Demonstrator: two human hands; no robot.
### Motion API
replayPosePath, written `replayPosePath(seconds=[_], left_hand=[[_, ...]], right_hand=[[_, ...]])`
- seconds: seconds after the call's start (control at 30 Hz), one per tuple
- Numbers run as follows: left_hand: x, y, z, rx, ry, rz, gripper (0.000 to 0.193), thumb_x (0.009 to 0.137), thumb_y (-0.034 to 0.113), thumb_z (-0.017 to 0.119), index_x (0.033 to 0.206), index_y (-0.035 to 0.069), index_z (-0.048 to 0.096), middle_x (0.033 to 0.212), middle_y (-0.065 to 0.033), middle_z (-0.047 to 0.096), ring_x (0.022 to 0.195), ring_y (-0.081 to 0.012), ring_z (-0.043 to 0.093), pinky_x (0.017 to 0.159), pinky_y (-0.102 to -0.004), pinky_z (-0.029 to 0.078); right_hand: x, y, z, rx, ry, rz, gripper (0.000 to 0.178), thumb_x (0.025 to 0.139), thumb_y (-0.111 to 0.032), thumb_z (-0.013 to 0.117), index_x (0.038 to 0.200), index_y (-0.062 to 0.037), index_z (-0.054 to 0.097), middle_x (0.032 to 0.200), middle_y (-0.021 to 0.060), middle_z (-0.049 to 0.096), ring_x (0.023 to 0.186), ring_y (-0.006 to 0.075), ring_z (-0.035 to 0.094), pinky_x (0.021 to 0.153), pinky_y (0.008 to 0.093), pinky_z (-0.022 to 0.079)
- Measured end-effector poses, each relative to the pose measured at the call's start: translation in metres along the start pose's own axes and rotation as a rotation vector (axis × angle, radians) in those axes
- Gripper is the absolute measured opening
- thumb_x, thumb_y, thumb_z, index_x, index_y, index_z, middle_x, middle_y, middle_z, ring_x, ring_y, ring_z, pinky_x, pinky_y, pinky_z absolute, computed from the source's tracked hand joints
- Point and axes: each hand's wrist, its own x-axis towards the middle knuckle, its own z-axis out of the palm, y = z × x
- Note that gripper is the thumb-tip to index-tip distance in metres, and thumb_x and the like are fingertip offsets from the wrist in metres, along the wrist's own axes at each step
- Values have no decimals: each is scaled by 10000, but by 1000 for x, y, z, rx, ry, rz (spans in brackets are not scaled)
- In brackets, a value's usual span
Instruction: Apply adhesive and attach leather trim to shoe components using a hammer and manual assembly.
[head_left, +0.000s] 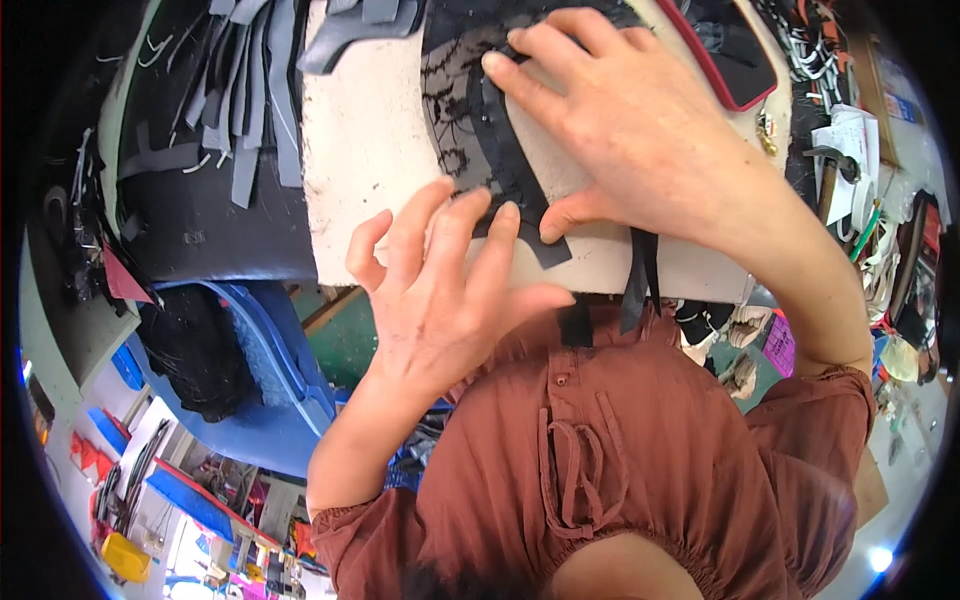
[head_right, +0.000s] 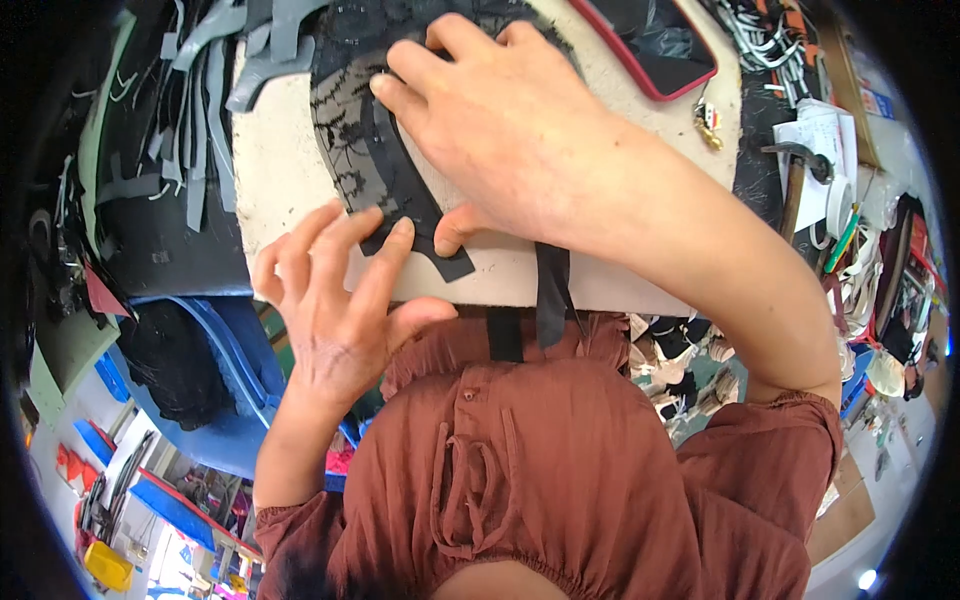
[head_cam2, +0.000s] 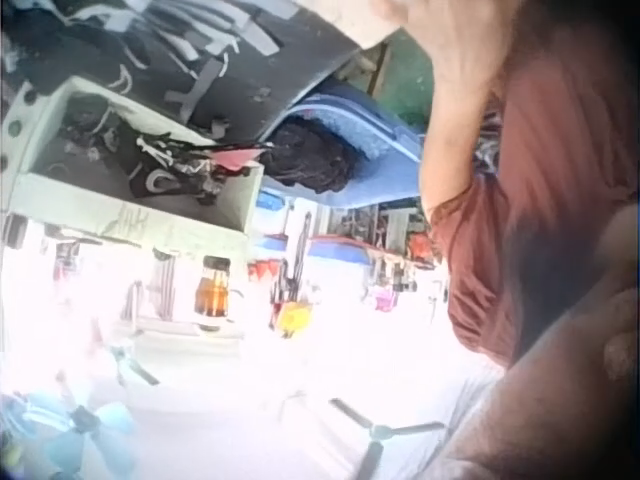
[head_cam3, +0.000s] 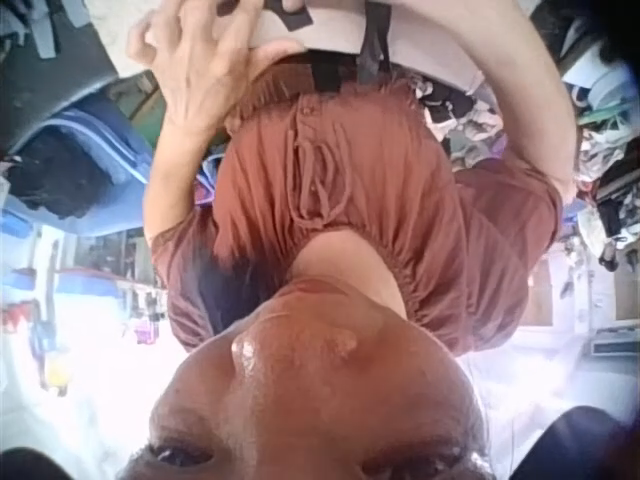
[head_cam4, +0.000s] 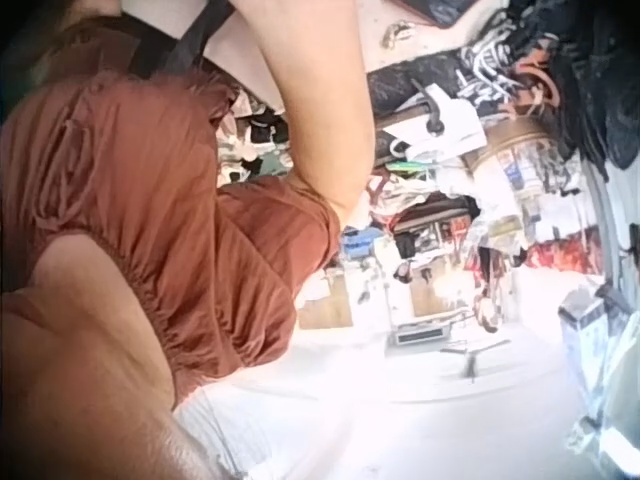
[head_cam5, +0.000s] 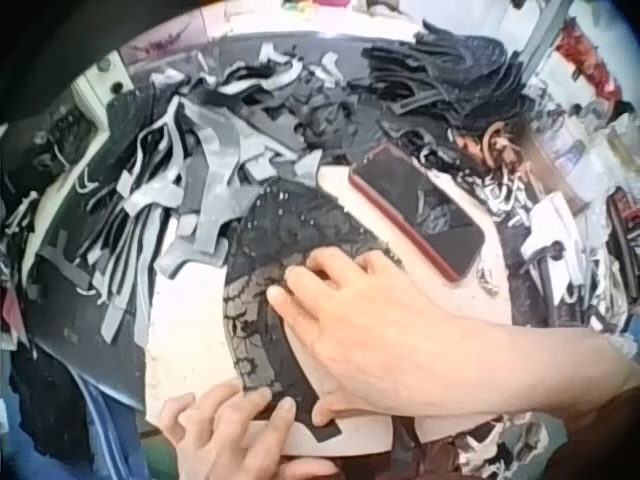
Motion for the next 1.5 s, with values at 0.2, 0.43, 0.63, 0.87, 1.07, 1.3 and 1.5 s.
replayPosePath(seconds=[0.2,0.43,0.63,0.87,1.07,1.3,1.5], left_hand=[[42,-19,11,-47,183,183,352,758,137,743,1074,-3,677,1207,-105,613,1105,-284,586,896,-399,457],[56,-20,-4,55,22,208,306,780,81,728,1072,6,674,1144,-108,653,1061,-281,610,882,-394,471],[100,-28,2,-120,66,323,271,736,61,677,977,-55,636,1061,-148,633,1010,-290,607,786,-371,518],[123,-23,27,-49,83,431,406,780,84,666,1164,-36,617,1204,-135,611,1120,-290,584,972,-387,456],[128,-11,20,-52,-5,364,385,855,118,663,1222,10,617,1270,-138,583,1172,-336,549,978,-412,458],[119,-6,19,-41,-75,323,431,863,144,660,1271,19,598,1357,-155,532,1239,-358,489,1018,-426,431],[117,-1,17,41,-135,349,441,894,194,629,1305,40,581,1412,-149,499,1253,-379,469,1039,-443,410]], right_hand=[[-9,2,1,92,-8,41,876,532,-446,868,1237,-8,586,1102,42,562,1103,219,515,827,368,450],[-11,17,-2,160,30,15,740,617,-380,845,1227,-39,603,1084,59,572,1086,217,529,826,365,449],[-22,39,-13,600,520,377,255,854,-154,678,1072,-21,673,884,114,690,776,221,674,695,316,528],[-96,-7,-30,840,166,942,154,890,-129,688,841,-12,601,656,23,598,568,46,547,517,213,441],[-104,-40,-19,972,229,999,176,836,-92,746,896,-18,598,712,55,659,622,88,640,558,223,497],[-106,-51,-11,943,399,951,108,813,-5,716,870,-21,626,756,72,662,653,138,652,566,244,505],[-113,-53,1,735,391,877,90,804,17,697,846,-19,626,748,69,655,618,147,638,550,258,495]])
